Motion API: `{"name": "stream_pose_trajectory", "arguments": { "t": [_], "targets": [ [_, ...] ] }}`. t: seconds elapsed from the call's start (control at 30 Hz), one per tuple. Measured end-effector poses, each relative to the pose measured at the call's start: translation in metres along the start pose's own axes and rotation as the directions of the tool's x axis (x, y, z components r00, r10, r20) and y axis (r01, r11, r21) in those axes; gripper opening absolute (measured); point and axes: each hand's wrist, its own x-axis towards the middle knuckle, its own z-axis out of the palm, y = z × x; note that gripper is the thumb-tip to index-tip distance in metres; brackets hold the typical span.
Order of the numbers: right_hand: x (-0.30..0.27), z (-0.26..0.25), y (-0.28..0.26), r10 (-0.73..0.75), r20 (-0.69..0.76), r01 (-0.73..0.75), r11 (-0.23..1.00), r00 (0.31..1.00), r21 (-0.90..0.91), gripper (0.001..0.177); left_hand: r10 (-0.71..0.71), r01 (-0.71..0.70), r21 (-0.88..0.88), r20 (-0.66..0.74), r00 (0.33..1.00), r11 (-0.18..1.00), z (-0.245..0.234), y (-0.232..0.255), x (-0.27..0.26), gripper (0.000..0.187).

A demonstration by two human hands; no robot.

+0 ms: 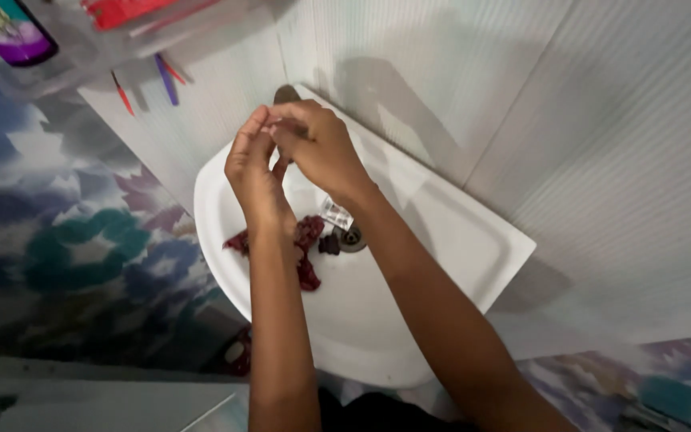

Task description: The person organizes various personal care bottles, jars, and tools, picking them up from a sink and a floor area to place them on a corner wall shelf.

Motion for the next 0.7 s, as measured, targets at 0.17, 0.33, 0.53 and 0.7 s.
{"name": "stream_pose_trajectory", "arguments": {
  "t": [0.17,0.33,0.53,0.7],
  "targets": [
    [-0.002,0.005,0.069,0.235,0.017,-0.231,0.964,0.972,-0.132,0.025,-0.086,0.097,0.346,-0.046,0.995,0.933,-0.043,-0.068,0.013,0.024],
    [-0.021,0.017,0.155,0.262,-0.035,-0.240,0.813,0.965,-0.530,0.039,0.086,-0.176,0.861,0.154,0.984,0.478,-0.094,-0.127,0.011,0.035],
    [-0.036,0.027,0.205,0.435,-0.022,-0.280,0.539,0.900,-0.794,0.039,-0.175,-0.177,0.982,0.164,0.971,-0.064,-0.091,-0.133,-0.011,0.028],
    [-0.051,0.036,0.229,0.445,-0.035,-0.271,0.481,0.895,-0.834,0.052,-0.187,-0.207,0.962,0.174,0.967,-0.180,-0.091,-0.148,-0.014,0.031]
  ]
}}
